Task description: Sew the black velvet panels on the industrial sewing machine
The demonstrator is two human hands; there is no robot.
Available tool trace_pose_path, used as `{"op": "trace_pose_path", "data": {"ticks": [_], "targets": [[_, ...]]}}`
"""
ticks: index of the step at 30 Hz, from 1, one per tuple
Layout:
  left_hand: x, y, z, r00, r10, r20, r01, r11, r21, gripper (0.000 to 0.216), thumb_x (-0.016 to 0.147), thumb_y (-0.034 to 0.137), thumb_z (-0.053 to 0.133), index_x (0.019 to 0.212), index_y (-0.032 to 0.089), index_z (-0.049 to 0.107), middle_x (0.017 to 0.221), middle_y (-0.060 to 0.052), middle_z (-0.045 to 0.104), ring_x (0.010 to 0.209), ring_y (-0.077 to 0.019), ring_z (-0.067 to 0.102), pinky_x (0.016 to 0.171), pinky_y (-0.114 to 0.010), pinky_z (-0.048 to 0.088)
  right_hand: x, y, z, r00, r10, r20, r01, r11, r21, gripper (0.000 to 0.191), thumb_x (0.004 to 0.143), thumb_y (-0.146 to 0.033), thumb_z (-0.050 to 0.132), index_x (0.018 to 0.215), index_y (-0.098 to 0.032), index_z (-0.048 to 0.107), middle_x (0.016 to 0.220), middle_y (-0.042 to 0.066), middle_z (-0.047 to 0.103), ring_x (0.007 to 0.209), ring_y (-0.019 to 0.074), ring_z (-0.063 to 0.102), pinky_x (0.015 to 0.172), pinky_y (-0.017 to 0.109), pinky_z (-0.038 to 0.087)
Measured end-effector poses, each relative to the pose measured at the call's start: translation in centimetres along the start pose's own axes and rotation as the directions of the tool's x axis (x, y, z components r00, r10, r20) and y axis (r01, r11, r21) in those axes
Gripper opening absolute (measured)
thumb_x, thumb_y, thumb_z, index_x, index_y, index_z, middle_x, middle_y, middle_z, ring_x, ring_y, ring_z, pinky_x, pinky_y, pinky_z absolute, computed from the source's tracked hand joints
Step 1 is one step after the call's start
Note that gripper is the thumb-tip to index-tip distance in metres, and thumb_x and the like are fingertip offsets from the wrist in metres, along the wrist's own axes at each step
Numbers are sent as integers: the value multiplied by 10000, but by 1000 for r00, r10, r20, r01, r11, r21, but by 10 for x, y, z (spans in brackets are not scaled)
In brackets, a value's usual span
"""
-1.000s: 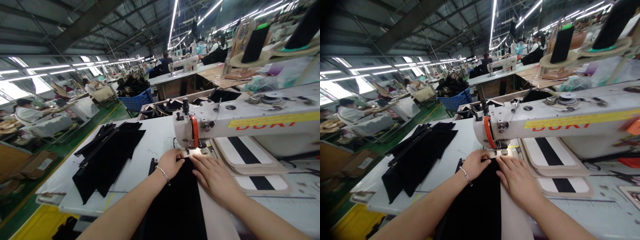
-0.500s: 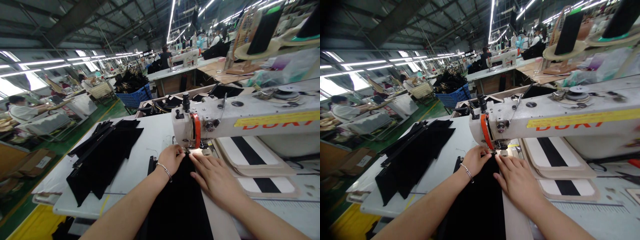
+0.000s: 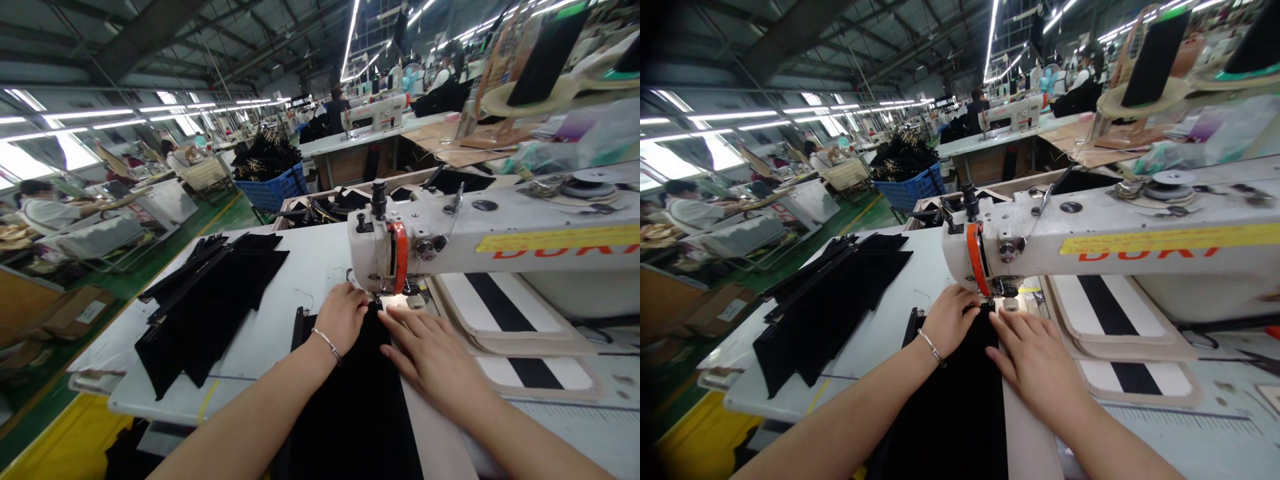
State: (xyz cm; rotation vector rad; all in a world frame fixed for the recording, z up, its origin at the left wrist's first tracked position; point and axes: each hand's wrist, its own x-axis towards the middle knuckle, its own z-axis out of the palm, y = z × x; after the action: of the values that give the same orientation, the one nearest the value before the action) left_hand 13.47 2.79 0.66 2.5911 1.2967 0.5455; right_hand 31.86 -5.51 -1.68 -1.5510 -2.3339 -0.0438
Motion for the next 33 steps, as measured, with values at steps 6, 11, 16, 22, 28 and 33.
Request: {"op": "trace_pose_path", "data": {"ticks": [6, 11, 16, 22, 28, 33], "targets": [[-17, 1, 2, 968, 251, 19, -250, 967, -51, 215, 901, 156, 545, 1111, 156, 591, 1237, -48, 594, 1185, -195, 513, 1057, -369, 395, 0, 1, 2, 1000, -4, -17, 4, 1000, 7, 513, 933, -481, 430, 1381, -233, 416, 1348, 69, 490, 1196, 264, 438, 949, 447, 362], [-17, -1, 4, 965, 261, 8, -261, 965, -37, 207, 908, 158, 536, 1103, 156, 603, 1215, -49, 610, 1171, -203, 529, 1034, -386, 426, 0, 1, 4, 1000, 3, -7, -4, 1000, -9, 522, 932, -473, 434, 1396, -239, 395, 1362, 60, 480, 1195, 261, 442, 953, 451, 362], [-12, -1, 4, 966, 258, 12, -258, 965, -45, 185, 905, 147, 534, 1070, 155, 617, 1190, -52, 622, 1150, -188, 544, 1036, -378, 431, 0, 1, 5, 1000, 6, 0, -6, 1000, -10, 520, 934, -473, 425, 1398, -240, 393, 1371, 51, 472, 1206, 252, 431, 959, 445, 362], [-11, -1, 3, 965, 263, 8, -263, 964, -28, 190, 908, 137, 519, 1066, 151, 623, 1196, -60, 622, 1165, -190, 539, 1053, -379, 421, -1, 1, 4, 1000, 20, -3, -20, 1000, -10, 530, 931, -470, 430, 1400, -227, 393, 1352, 67, 485, 1193, 256, 442, 954, 445, 376], [-5, -5, 4, 964, 264, 31, -262, 964, -43, 198, 914, 129, 500, 1063, 152, 629, 1219, -54, 615, 1186, -167, 529, 1088, -349, 388, 3, 2, 3, 1000, 20, -16, -21, 1000, -23, 518, 929, -461, 436, 1385, -215, 417, 1341, 79, 496, 1192, 257, 456, 949, 444, 402], [-29, 5, -21, 950, 246, 192, -245, 969, -30, 323, 922, 277, 536, 1233, 193, 550, 1349, -67, 532, 1330, -227, 398, 1138, -495, 281, -23, -9, -4, 997, -15, -74, 11, 999, -49, 488, 910, -466, 477, 1331, -219, 485, 1315, 62, 531, 1153, 236, 509, 930, 424, 458]]}}
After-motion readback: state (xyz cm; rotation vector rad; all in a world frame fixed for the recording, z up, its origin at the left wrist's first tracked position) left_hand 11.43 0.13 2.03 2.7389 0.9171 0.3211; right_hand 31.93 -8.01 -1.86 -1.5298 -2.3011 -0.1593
